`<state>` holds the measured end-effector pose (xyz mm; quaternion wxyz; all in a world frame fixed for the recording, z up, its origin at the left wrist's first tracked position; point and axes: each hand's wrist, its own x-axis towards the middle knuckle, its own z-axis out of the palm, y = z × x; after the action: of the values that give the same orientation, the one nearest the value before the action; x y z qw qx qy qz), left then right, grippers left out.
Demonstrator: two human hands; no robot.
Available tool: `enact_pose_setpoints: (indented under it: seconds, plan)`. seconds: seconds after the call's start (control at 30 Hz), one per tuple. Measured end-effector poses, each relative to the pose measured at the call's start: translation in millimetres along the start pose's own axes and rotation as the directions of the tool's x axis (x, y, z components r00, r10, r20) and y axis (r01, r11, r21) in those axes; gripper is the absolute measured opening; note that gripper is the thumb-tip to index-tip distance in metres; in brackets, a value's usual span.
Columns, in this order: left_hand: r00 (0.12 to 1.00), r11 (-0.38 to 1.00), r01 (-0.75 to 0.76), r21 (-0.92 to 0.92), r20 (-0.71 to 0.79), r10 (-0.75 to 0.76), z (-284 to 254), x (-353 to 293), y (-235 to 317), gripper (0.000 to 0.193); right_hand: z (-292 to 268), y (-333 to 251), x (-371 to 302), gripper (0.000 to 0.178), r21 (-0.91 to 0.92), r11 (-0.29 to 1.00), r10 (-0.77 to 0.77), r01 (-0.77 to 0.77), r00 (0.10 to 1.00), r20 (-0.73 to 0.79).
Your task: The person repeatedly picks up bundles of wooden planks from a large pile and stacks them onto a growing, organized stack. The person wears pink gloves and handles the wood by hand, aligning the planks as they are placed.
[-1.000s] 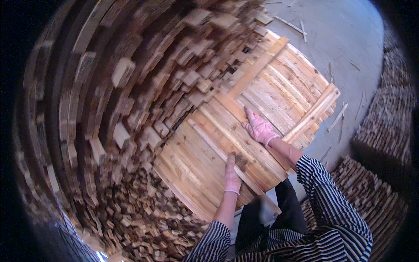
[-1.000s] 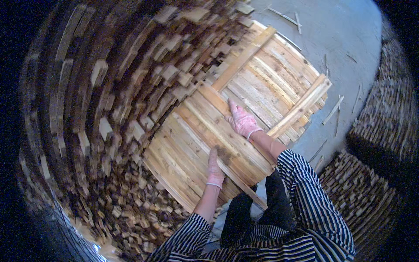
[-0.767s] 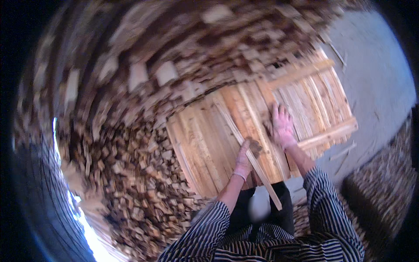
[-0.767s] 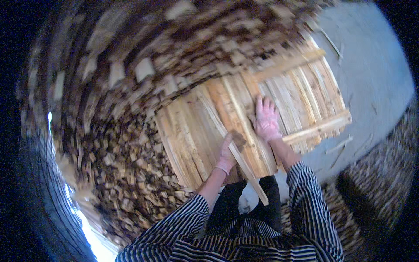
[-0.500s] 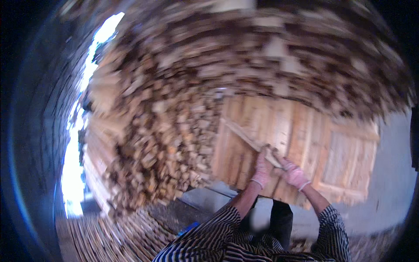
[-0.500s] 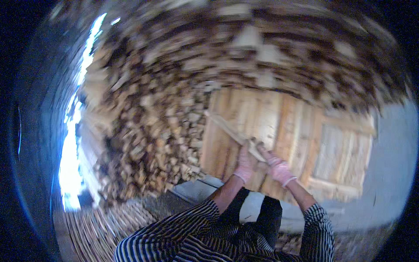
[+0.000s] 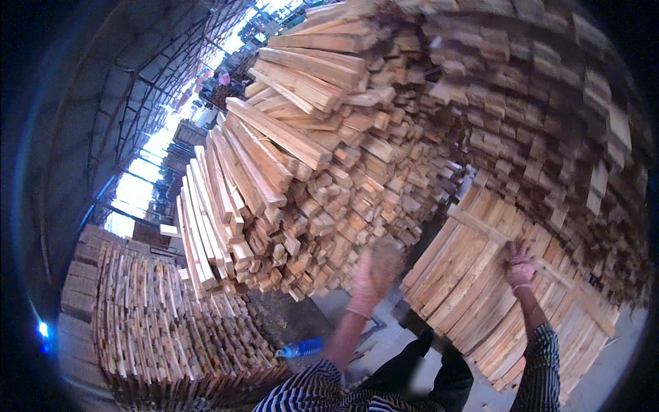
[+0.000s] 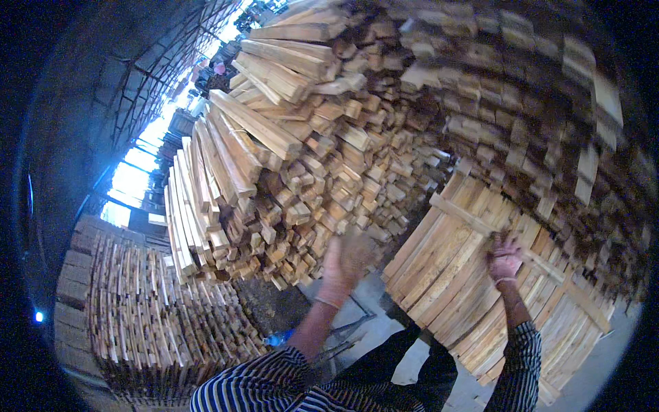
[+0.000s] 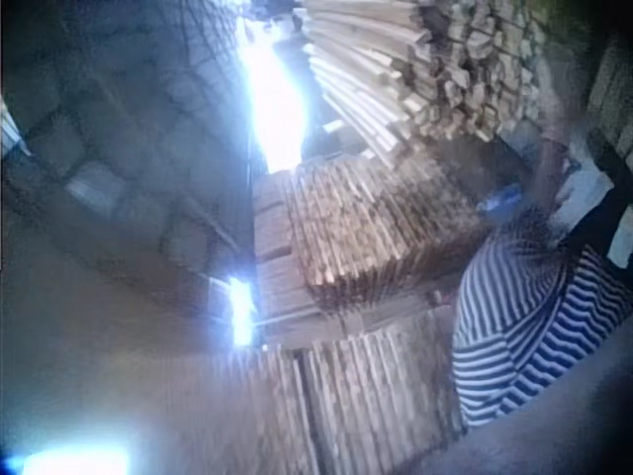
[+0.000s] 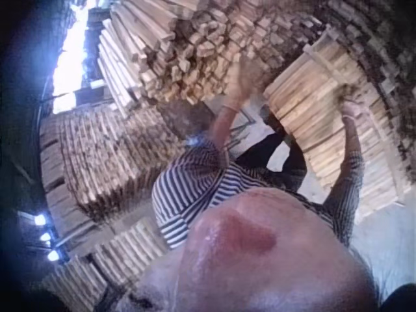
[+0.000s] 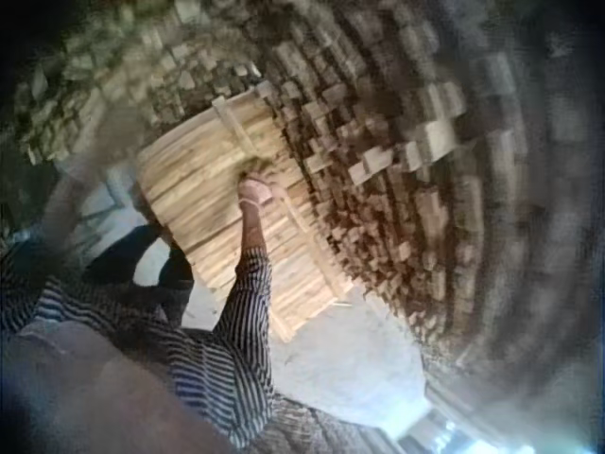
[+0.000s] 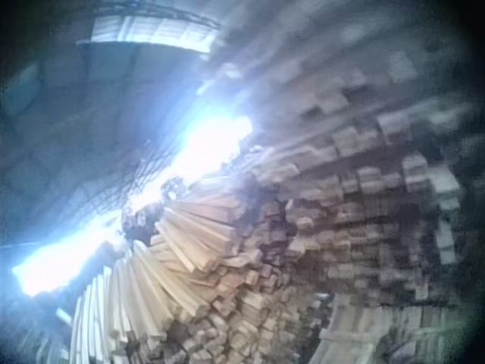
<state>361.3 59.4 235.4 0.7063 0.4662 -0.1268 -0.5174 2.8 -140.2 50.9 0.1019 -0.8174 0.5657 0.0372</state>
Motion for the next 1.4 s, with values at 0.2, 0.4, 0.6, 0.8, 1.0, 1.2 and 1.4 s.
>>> enact_pose_setpoints:
  seconds: [0.2, 0.4, 0.6, 0.8, 1.0, 1.2, 1.4]
  plan:
    - [0.94, 0.879, -0.341, -0.334, -0.118, 0.32, -0.9, -6.6, 147.4, 0.099, -202.4, -247.3, 1.5, 0.082, 0.665, 0.541, -0.457, 0.516, 0.843, -0.283]
    - [0.934, 0.888, -0.296, -0.351, 0.088, 0.346, 3.6, -0.7, 203.6, 0.118, -334.6, -423.7, 53.8, 0.069, 0.675, 0.531, -0.422, 0.513, 0.851, -0.315]
    - [0.98, 0.679, -0.121, -0.724, 0.021, 0.197, 34.8, 22.1, 221.0, 0.105, -365.6, -447.8, 88.4, 0.078, 0.708, 0.581, -0.44, 0.401, 0.887, -0.141]
    - [0.975, 0.718, -0.203, -0.666, -0.067, 0.214, 54.2, 52.1, 228.9, 0.079, -437.6, -469.5, 83.9, 0.098, 0.816, 0.431, -0.632, 0.385, 0.774, -0.032]
    - [0.936, 0.923, -0.341, -0.18, -0.155, 0.316, 73.7, 84.4, 216.6, 0.071, -452.0, -480.5, 117.4, 0.109, 0.823, 0.455, -0.611, 0.339, 0.791, 0.012]
    - [0.883, 0.851, -0.442, 0.285, -0.031, 0.469, 29.6, 54.5, 197.6, 0.068, -473.5, -490.0, 54.7, 0.109, 0.667, 0.6, -0.642, 0.442, 0.763, 0.072]
    - [0.951, 0.973, -0.124, -0.195, 0.257, 0.173, 25.9, -42.0, 224.2, 0.097, -449.7, -457.8, 24.3, 0.115, 0.679, 0.562, -0.68, 0.472, 0.731, 0.055]
